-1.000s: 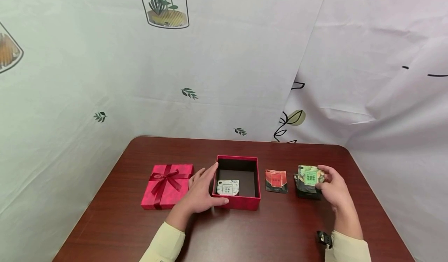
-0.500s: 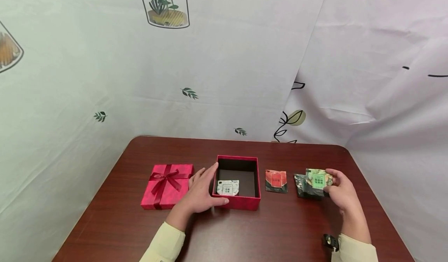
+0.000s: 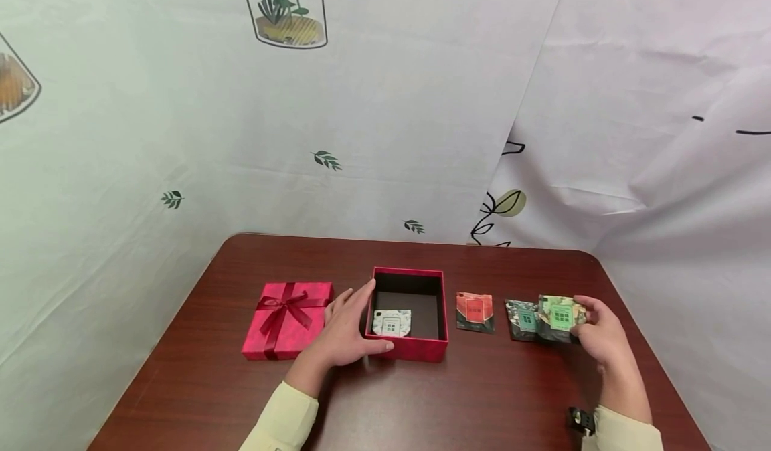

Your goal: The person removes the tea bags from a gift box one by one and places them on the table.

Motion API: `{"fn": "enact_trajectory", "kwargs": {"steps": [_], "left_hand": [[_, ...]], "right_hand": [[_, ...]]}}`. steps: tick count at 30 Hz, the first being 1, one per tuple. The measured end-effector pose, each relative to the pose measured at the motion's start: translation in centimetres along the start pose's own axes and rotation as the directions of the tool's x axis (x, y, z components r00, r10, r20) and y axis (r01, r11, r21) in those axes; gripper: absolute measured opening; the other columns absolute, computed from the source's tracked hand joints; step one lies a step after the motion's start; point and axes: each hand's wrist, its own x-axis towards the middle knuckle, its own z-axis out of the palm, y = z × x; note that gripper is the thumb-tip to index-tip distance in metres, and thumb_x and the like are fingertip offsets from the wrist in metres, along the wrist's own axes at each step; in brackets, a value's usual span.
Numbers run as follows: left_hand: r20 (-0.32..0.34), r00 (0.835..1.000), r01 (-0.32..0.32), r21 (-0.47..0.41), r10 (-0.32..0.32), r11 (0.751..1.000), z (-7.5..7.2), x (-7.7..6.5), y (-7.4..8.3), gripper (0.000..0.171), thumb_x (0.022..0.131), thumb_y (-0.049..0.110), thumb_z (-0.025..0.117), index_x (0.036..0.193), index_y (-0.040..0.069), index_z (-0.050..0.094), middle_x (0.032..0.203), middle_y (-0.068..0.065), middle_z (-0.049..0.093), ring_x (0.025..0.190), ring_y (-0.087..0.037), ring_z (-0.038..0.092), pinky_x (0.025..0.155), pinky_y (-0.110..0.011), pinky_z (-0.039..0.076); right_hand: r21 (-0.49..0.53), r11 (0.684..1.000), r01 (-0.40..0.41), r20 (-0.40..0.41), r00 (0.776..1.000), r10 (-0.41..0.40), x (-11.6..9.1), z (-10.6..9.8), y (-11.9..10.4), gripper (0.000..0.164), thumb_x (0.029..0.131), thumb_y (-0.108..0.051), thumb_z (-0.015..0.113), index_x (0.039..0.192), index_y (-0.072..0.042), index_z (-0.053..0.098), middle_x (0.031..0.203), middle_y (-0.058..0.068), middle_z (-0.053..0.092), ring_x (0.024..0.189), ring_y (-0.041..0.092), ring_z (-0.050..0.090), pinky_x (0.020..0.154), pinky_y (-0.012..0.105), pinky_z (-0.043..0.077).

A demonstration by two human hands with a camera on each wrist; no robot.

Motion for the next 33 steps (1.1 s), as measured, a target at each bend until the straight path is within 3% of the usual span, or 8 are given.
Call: {"fn": "enact_trajectory", "kwargs": {"steps": [20,33], "left_hand": [[0.003,1.000,-0.006,0.006,0.006,1.000,0.1,0.0,-0.1,0.119,0.065,0.059,0.085,0.161,0.028,0.021,0.158,0.004,0.032,0.143,-0.033,0.021,0.109,-0.064,0.015],[-0.002,1.000,-0.011,0.005,0.011,1.000,0.1,0.0,-0.2,0.119,0.065,0.059,0.085,0.161,0.027,0.022,0.158,0.004,0.032,0.143,-0.033,0.022,0.109,-0.065,0.014]], "right_hand": [[-0.070,0.997,-0.019,0.059,0.998,0.023,0.9,-2.3,2.3,0.059,0.089,0.009,0.041,0.146,0.012,0.028,0.128,0.039,0.041,0.105,0.042,0.046,0.070,0.033,0.045],[-0.110,0.993,-0.036,0.090,0.995,0.046,1.9,-2.4,3.4,0.059,0.086,0.010,0.044,0.143,0.014,0.030,0.127,0.039,0.038,0.105,0.044,0.044,0.072,0.038,0.044]]}}
